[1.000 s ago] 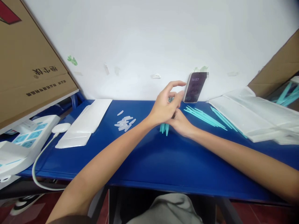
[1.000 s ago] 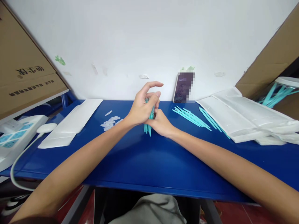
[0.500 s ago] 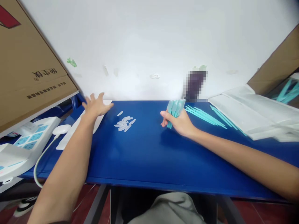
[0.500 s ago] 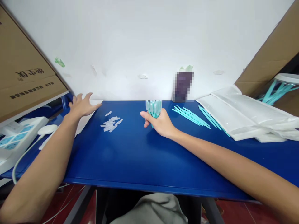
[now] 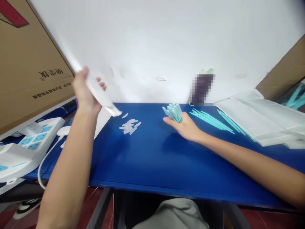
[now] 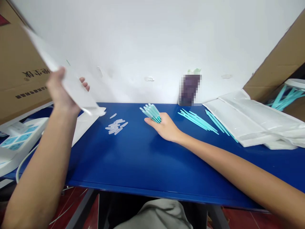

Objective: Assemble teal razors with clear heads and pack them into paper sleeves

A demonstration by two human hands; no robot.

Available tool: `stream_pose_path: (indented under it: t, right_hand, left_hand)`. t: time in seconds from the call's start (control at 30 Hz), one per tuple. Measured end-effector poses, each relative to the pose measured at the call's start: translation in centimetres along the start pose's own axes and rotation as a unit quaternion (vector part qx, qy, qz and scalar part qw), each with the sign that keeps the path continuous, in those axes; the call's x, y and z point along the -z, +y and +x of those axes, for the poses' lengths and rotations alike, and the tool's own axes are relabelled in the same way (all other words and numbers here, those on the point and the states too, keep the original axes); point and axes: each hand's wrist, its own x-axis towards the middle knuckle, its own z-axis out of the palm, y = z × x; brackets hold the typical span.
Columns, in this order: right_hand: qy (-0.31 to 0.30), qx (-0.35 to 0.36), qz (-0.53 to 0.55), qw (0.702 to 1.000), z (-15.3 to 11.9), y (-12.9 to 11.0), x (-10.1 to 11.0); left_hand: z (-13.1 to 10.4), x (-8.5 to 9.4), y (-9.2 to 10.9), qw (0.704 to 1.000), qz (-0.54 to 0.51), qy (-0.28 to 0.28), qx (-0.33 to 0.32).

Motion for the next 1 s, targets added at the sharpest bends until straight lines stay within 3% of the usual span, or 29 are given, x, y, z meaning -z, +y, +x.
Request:
stream_pose_path:
  t: [0.03,0.07,0.13,0.17,0.23,0.33,0.43,0.53,0.7,0.83,1.0]
  right_hand:
    - [-0.015,0.022,-0.04,0.999,0.0,-0.6,0.3]
    - [-0.031,0.039,-0.07,0.996,0.0,-1.2,0.5]
    - [-0.066,0.056,-0.121,0.989,-0.1,-2.4,0.8]
    - [-0.08,0.054,-0.147,0.984,-0.2,-3.0,0.9]
    - [-0.092,0.043,-0.198,0.975,-0.3,-4.0,0.9]
    - [-0.092,0.05,-0.287,0.952,-0.6,-4.9,0.6]
    - [-0.122,0.042,-0.417,0.9,-0.7,-5.1,0.2]
    - [-0.162,0.014,-0.495,0.853,-0.7,-4.9,0.2]
    - [-0.217,0.033,-0.529,0.82,0.2,-4.4,1.7]
    - [-0.253,0.042,-0.512,0.82,0.8,-4.0,2.8]
    - [-0.206,0.006,-0.443,0.872,0.4,-3.0,1.6]
  left_hand:
    - [-0.5,-0.4,1.2,0.984,-0.18,-0.013,0.009]
    - [-1.0,-1.0,2.0,0.949,-0.315,-0.007,0.019]
    - [-2.1,-2.6,2.8,0.884,-0.465,-0.019,0.05]
    - [-2.6,-3.4,2.8,0.865,-0.494,-0.032,0.077]
    - [-3.6,-5.2,2.3,0.852,-0.509,-0.05,0.115]
    - [-5.1,-7.4,1.7,0.858,-0.494,-0.064,0.128]
    - [-7.1,-8.8,2.2,0.848,-0.506,-0.083,0.132]
    - [-8.9,-9.5,2.9,0.836,-0.519,-0.111,0.144]
    - [-9.9,-9.3,3.2,0.821,-0.517,-0.207,0.127]
    - [-10.0,-9.5,3.3,0.829,-0.487,-0.251,0.112]
    - [-10.8,-10.8,3.2,0.858,-0.482,-0.163,0.068]
